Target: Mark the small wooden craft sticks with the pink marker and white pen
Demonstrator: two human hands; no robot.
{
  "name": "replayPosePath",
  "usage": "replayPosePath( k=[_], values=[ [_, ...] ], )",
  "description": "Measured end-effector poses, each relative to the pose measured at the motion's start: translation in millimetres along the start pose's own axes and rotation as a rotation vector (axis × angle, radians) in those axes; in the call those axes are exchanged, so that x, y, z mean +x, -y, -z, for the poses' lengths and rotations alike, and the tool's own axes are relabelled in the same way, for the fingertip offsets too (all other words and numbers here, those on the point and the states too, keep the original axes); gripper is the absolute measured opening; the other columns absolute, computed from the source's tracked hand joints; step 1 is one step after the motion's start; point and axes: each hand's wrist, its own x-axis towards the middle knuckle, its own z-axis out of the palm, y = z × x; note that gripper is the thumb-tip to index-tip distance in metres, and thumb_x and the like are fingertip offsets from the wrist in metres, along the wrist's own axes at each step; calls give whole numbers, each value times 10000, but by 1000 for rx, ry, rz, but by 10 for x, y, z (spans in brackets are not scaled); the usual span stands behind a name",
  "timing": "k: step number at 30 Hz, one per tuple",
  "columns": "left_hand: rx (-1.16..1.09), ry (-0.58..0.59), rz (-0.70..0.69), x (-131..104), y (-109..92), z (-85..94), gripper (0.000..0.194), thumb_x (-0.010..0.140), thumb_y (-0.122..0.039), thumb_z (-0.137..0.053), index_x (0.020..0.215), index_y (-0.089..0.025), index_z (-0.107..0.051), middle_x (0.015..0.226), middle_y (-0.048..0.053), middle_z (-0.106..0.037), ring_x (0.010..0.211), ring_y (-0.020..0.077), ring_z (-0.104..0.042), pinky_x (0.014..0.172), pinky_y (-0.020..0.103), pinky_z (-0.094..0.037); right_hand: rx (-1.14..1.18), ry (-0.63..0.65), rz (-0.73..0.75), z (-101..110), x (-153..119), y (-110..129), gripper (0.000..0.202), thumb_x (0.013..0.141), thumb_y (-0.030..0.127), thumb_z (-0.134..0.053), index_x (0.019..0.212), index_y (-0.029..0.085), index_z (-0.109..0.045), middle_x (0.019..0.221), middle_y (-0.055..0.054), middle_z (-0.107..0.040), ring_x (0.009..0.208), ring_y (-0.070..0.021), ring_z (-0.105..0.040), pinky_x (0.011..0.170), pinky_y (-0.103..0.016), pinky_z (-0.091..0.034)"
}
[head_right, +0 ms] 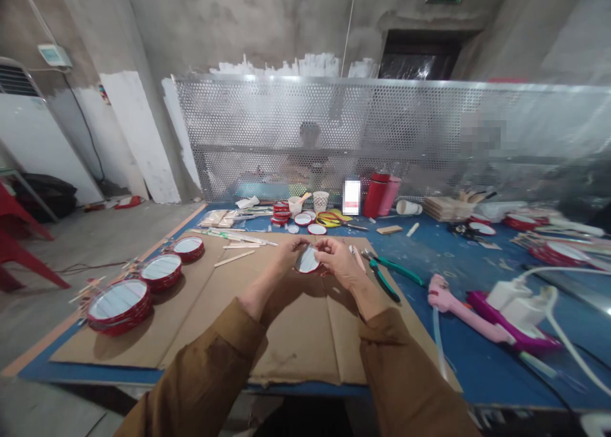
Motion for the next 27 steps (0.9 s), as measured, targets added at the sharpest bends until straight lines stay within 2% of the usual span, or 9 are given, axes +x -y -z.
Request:
replayPosePath(
  k=[7, 12, 17, 27],
  values=[
    [19, 8, 22, 4, 50, -3, 136, 804, -187, -549, 804, -138, -675, 796, 34, -668, 703, 128, -570, 680, 242, -454, -1, 11, 4, -1, -8, 5, 367, 592, 266, -763, 887, 210, -551, 701, 52, -641, 522, -118, -621, 426, -222, -498],
    [34, -6, 25, 3, 35, 9, 133, 800, -183, -545, 796, -149, -673, 799, 33, -670, 720, 141, -579, 707, 256, -460, -12, 0, 7, -14, -10, 4, 335, 618, 254, -738, 865, 224, -515, 673, 69, -620, 498, -114, -614, 426, -217, -492],
    [37, -24, 25, 22, 63, 11, 110, 790, -183, -563, 786, -149, -669, 811, 47, -676, 741, 152, -586, 718, 265, -465, -5, 20, 6, -13, -15, 6, 357, 652, 242, -728, 953, 231, -536, 735, 49, -656, 523, -117, -631, 433, -215, -498],
    [70, 4, 7, 35, 108, 8, 149, 806, -209, -550, 839, -139, -678, 816, 43, -676, 748, 148, -589, 728, 272, -481, -3, -10, 0, -6, 1, -4, 313, 630, 233, -740, 886, 209, -560, 698, 48, -644, 508, -117, -627, 413, -213, -496]
  ],
)
